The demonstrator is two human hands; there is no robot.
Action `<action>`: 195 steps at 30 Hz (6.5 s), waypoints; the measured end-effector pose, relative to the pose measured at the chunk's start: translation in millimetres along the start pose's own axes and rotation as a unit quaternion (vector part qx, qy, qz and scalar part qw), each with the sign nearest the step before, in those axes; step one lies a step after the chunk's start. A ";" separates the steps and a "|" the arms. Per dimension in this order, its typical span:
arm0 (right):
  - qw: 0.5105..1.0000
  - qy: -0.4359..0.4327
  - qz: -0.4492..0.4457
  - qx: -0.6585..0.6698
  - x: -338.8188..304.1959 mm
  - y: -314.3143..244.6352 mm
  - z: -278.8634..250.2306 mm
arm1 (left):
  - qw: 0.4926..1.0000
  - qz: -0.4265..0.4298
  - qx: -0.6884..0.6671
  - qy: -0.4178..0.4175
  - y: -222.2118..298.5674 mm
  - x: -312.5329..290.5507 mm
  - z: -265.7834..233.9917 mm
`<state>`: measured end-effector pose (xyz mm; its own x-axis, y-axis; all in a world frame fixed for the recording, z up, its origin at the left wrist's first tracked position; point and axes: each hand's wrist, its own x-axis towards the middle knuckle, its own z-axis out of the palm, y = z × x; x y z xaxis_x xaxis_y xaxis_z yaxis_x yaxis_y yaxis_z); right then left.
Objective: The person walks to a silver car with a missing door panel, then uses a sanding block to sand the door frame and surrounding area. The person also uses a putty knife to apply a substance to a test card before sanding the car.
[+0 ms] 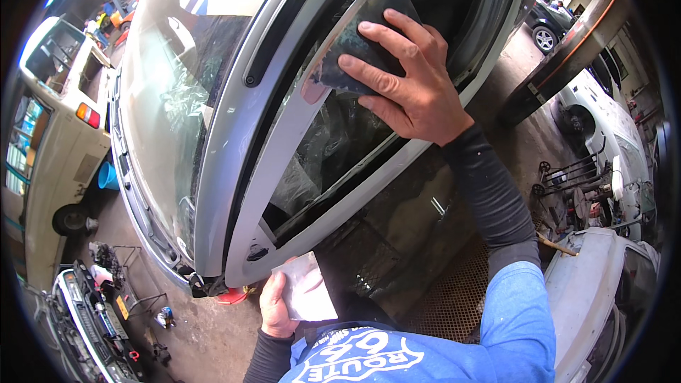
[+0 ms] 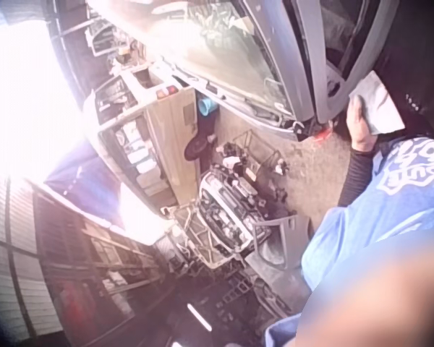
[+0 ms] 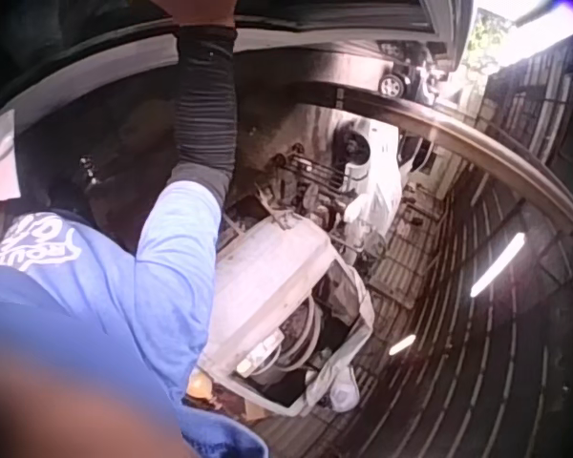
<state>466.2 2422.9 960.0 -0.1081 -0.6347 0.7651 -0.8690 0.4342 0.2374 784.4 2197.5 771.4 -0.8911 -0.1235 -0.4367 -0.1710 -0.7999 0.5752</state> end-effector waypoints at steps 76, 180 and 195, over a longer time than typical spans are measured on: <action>0.999 -0.035 -0.007 -0.009 -27.4 -88.0 48.3 | 0.997 0.014 -0.062 0.048 21.1 -36.9 -85.4; 0.993 0.001 0.114 0.021 -44.8 -159.6 20.0 | 0.993 0.036 0.111 -0.031 59.3 -40.7 -57.7; 0.996 -0.075 0.054 -0.009 -29.8 -116.6 15.6 | 0.997 0.040 0.071 0.014 41.7 -33.1 -78.4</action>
<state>563.3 2381.2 900.3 -0.2732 -0.6714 0.6889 -0.8399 0.5156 0.1694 839.7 2122.2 755.7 -0.8924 -0.2013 -0.4038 -0.1600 -0.6956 0.7004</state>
